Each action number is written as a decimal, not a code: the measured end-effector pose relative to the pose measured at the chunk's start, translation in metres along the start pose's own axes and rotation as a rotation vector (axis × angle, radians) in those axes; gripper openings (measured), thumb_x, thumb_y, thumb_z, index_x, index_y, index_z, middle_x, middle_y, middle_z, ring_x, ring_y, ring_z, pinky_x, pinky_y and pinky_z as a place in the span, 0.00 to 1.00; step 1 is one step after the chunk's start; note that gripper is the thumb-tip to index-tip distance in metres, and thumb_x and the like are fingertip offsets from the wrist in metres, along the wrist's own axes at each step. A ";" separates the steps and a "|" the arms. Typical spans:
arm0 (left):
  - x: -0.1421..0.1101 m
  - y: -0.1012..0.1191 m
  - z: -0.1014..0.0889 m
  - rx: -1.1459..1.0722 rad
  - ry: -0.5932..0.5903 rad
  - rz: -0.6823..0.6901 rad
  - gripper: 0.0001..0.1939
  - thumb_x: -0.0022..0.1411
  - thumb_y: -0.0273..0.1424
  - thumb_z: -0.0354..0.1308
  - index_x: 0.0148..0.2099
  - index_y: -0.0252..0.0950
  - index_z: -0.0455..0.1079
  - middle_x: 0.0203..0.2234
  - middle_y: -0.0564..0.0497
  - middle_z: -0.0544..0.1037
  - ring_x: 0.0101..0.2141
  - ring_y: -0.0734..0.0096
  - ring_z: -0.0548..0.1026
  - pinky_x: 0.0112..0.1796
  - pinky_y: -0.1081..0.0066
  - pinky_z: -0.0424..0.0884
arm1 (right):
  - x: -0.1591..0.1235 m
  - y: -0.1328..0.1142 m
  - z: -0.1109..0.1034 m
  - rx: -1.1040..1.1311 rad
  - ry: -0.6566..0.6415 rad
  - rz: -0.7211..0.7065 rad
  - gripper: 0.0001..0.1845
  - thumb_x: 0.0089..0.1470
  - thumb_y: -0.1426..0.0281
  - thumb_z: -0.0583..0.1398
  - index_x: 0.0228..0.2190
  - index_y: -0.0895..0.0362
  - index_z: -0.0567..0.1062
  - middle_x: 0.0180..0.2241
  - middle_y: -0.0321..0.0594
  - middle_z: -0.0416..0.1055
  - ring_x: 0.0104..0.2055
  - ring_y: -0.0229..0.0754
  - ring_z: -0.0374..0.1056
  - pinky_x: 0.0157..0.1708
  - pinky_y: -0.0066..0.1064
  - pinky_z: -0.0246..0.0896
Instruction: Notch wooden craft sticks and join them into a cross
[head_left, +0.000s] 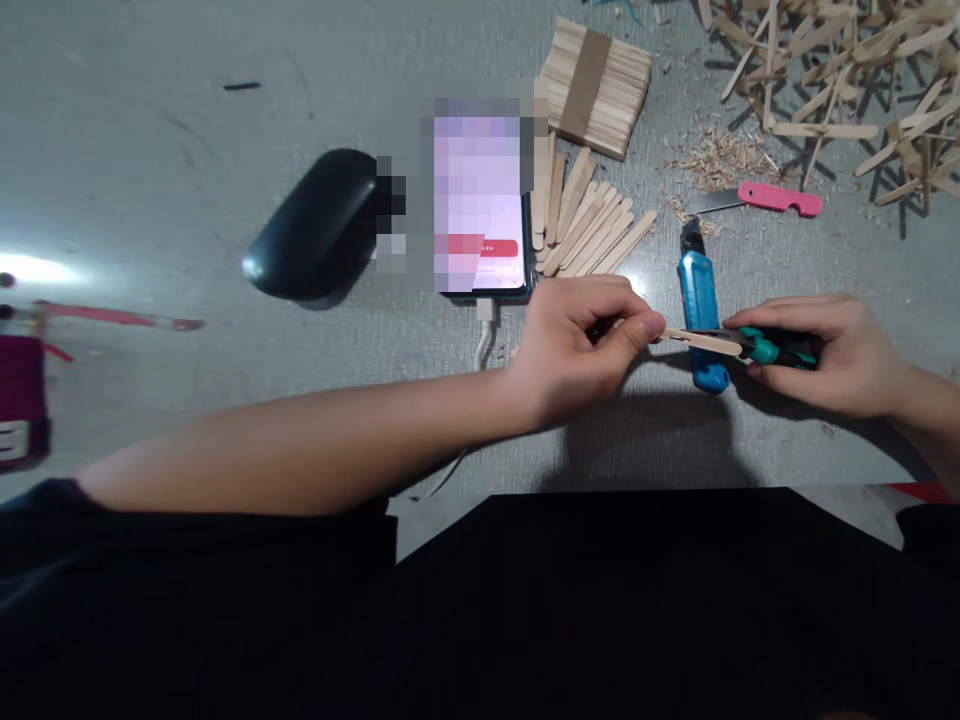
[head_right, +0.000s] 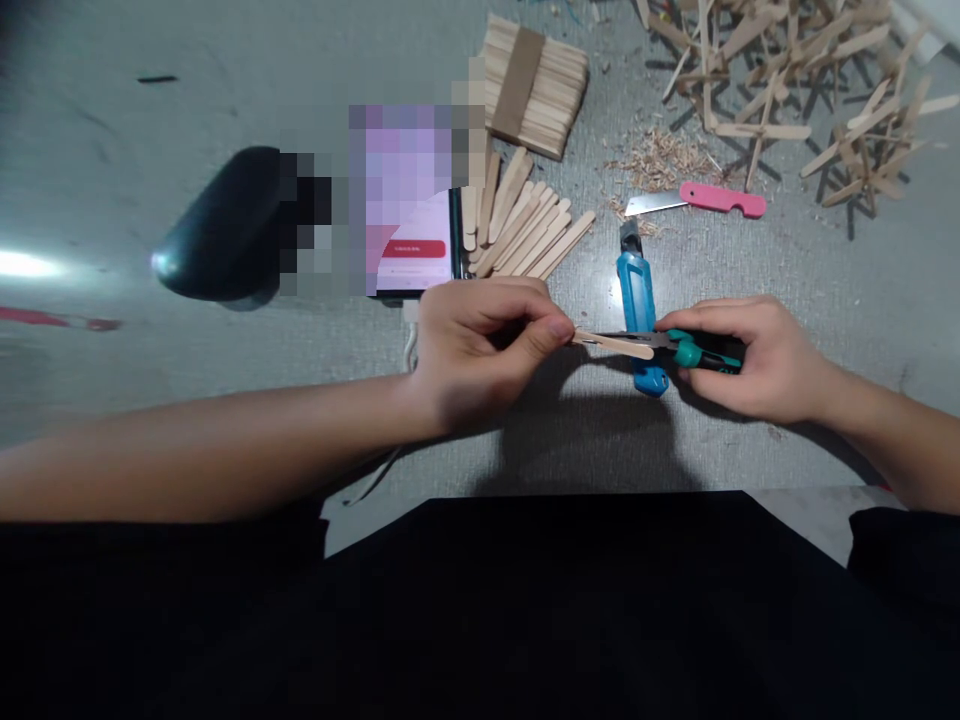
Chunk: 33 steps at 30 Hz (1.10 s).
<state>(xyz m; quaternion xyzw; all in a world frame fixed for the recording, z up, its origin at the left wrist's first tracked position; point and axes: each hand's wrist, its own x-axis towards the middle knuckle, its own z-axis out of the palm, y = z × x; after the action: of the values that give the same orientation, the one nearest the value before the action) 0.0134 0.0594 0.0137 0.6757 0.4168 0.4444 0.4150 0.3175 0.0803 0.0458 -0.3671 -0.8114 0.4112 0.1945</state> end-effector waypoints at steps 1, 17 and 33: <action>0.000 0.000 0.000 0.005 -0.005 -0.005 0.13 0.70 0.30 0.63 0.29 0.40 0.76 0.22 0.53 0.76 0.22 0.73 0.69 0.25 0.68 0.63 | 0.000 -0.001 0.001 0.005 -0.001 0.007 0.22 0.62 0.71 0.71 0.56 0.44 0.89 0.50 0.38 0.89 0.46 0.49 0.87 0.45 0.39 0.83; 0.003 -0.005 0.003 -0.077 -0.006 -0.160 0.19 0.72 0.41 0.67 0.29 0.37 0.76 0.20 0.54 0.74 0.23 0.75 0.65 0.25 0.71 0.60 | 0.004 -0.003 -0.001 -0.019 -0.044 0.006 0.14 0.64 0.69 0.71 0.50 0.46 0.89 0.40 0.36 0.86 0.35 0.43 0.79 0.34 0.36 0.72; 0.007 -0.007 0.006 -0.550 -0.155 -0.355 0.34 0.63 0.63 0.75 0.28 0.39 0.70 0.21 0.53 0.74 0.19 0.78 0.62 0.20 0.70 0.58 | 0.004 0.006 -0.001 -0.048 0.080 -0.158 0.16 0.63 0.72 0.69 0.51 0.47 0.86 0.35 0.34 0.82 0.30 0.41 0.73 0.29 0.35 0.67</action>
<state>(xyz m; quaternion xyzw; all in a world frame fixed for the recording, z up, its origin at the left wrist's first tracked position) 0.0198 0.0673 0.0075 0.4870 0.3599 0.4084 0.6830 0.3184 0.0860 0.0411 -0.3227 -0.8390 0.3601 0.2495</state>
